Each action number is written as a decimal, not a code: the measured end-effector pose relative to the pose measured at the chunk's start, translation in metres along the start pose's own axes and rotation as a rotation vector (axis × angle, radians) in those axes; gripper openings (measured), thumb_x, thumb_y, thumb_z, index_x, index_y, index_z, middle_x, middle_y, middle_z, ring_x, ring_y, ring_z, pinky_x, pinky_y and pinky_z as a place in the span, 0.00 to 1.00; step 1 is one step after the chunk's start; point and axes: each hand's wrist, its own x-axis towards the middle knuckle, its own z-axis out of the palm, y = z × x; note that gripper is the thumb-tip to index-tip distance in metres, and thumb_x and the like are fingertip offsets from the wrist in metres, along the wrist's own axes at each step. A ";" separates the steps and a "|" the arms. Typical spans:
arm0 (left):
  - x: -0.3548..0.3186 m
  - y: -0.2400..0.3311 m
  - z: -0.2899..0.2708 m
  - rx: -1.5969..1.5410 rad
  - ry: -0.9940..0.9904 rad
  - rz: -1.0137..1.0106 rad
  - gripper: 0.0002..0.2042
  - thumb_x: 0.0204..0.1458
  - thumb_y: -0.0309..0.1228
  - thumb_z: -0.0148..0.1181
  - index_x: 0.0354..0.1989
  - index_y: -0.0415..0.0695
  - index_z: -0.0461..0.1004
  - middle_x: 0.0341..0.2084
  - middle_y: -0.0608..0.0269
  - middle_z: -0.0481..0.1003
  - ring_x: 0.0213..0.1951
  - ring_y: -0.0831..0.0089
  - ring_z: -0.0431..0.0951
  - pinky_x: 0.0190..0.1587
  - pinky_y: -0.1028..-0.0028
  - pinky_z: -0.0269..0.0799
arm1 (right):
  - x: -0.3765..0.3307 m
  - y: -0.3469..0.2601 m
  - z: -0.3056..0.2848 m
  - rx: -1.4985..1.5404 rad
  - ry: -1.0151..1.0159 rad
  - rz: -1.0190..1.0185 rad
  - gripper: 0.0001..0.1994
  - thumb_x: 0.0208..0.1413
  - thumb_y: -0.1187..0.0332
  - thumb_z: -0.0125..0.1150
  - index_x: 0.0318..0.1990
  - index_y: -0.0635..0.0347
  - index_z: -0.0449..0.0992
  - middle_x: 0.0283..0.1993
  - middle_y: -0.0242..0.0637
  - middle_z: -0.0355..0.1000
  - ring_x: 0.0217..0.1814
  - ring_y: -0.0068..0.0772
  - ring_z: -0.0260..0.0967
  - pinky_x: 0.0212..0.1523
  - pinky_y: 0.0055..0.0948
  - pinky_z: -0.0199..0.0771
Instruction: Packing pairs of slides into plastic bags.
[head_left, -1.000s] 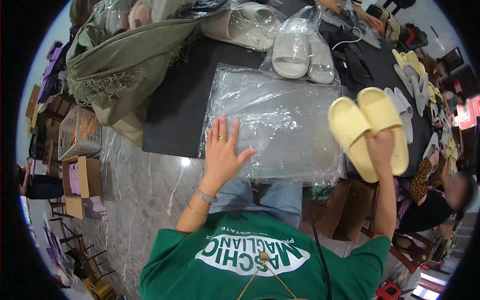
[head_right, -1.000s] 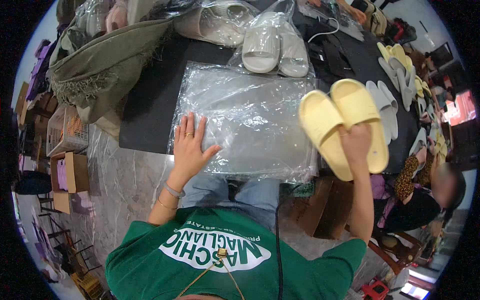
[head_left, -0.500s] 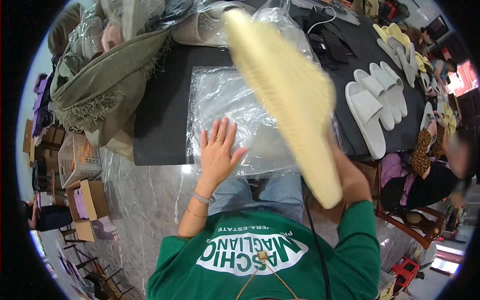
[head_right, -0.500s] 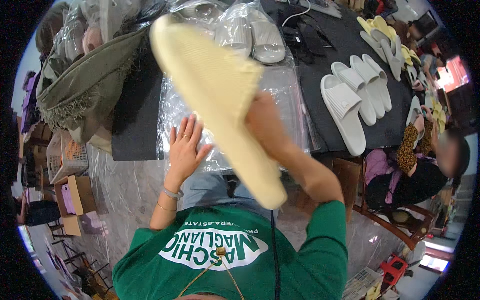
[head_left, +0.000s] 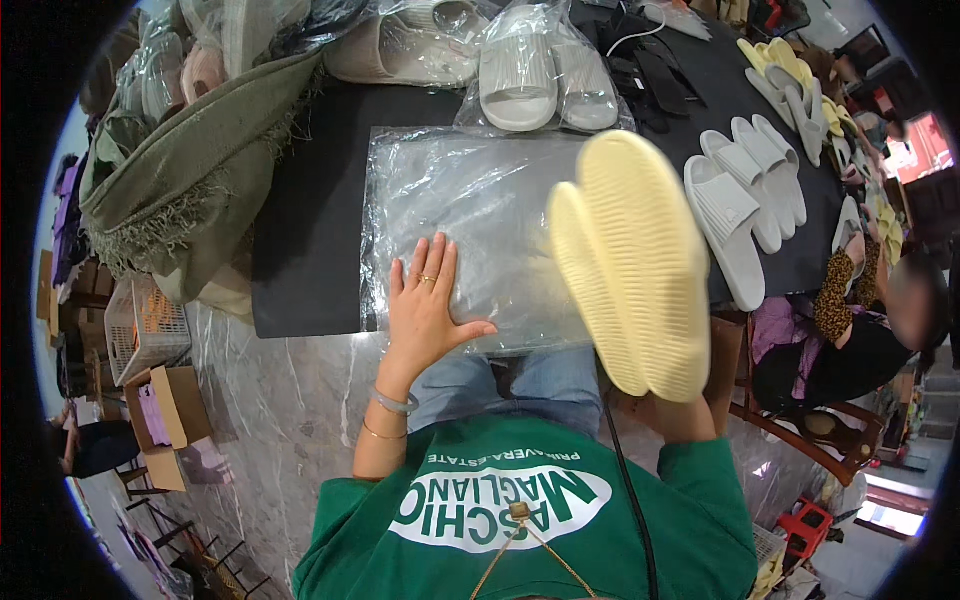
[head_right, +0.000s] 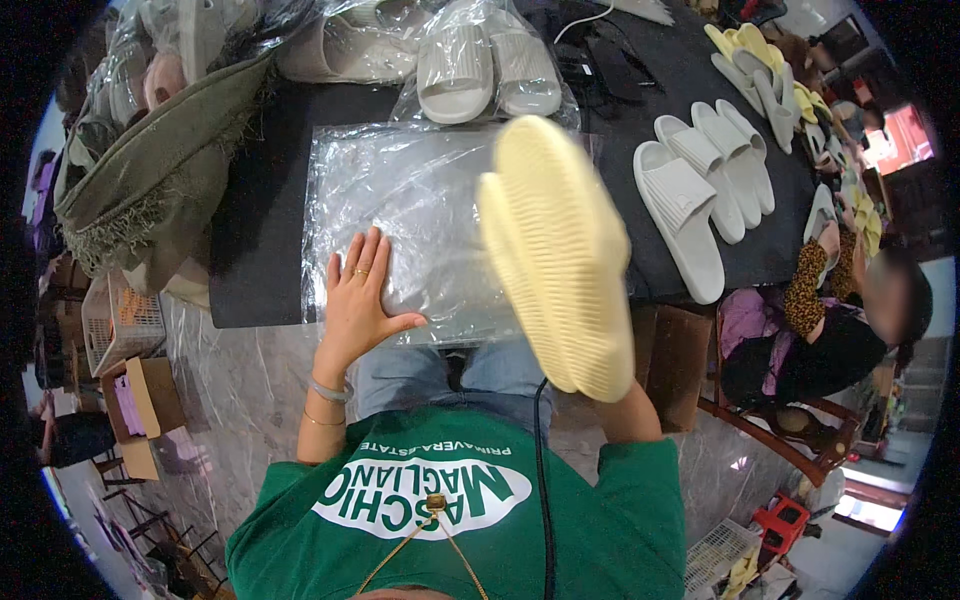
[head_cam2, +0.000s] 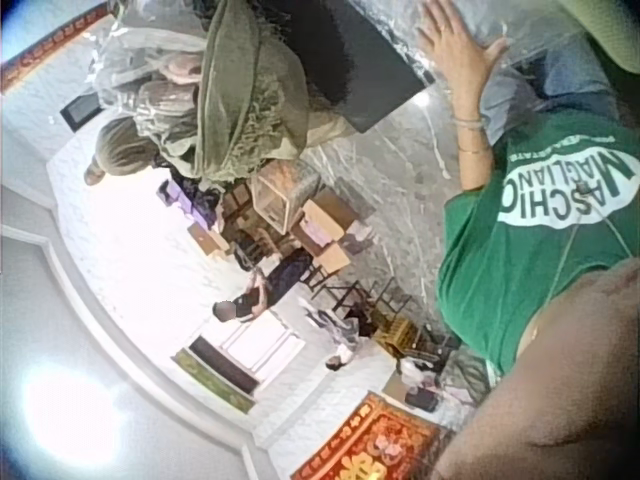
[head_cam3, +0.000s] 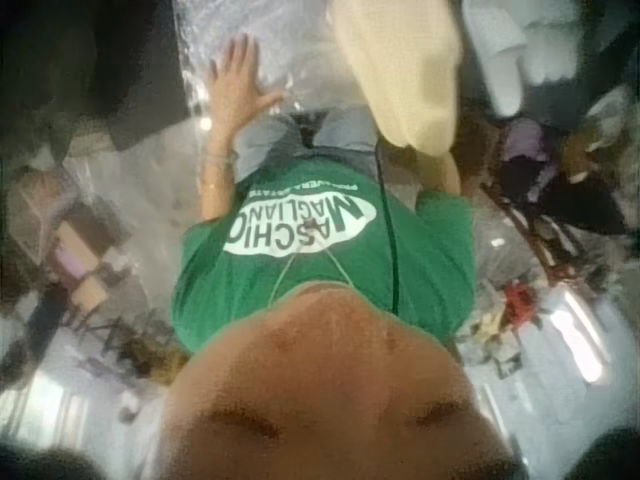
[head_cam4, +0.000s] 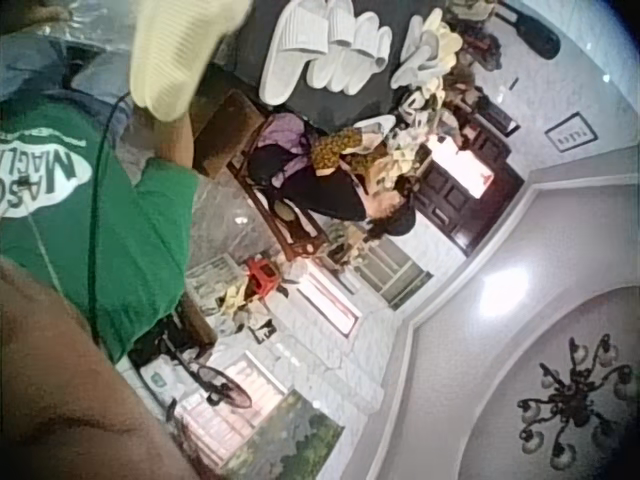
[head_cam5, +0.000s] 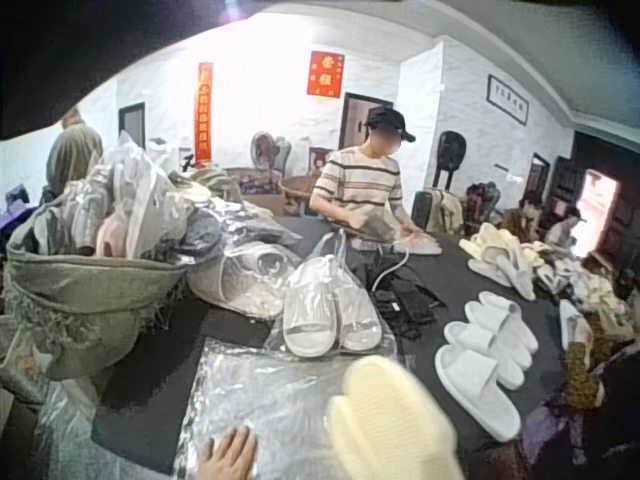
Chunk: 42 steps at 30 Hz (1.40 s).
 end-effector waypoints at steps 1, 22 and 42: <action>0.003 0.001 0.001 -0.011 0.011 0.019 0.57 0.30 0.69 0.60 0.67 0.39 0.55 0.68 0.54 0.53 0.68 0.54 0.52 0.66 0.48 0.43 | -0.019 0.003 -0.015 0.009 0.021 -0.007 0.18 0.64 0.57 0.47 0.49 0.64 0.73 0.45 0.39 0.76 0.42 0.40 0.74 0.39 0.35 0.74; -0.007 -0.005 -0.001 -0.030 -0.010 -0.010 0.49 0.41 0.65 0.57 0.65 0.40 0.57 0.67 0.51 0.55 0.69 0.56 0.51 0.66 0.47 0.41 | 0.066 -0.016 0.036 0.236 0.021 -0.172 0.19 0.65 0.55 0.46 0.53 0.61 0.69 0.51 0.38 0.72 0.48 0.40 0.71 0.45 0.36 0.72; 0.150 -0.118 -0.030 -1.101 -0.069 -0.654 0.19 0.56 0.47 0.59 0.31 0.40 0.76 0.17 0.74 0.68 0.18 0.85 0.62 0.22 0.83 0.57 | 0.050 -0.014 0.037 0.442 0.140 -0.343 0.21 0.65 0.54 0.45 0.57 0.58 0.66 0.56 0.38 0.68 0.54 0.40 0.67 0.50 0.37 0.70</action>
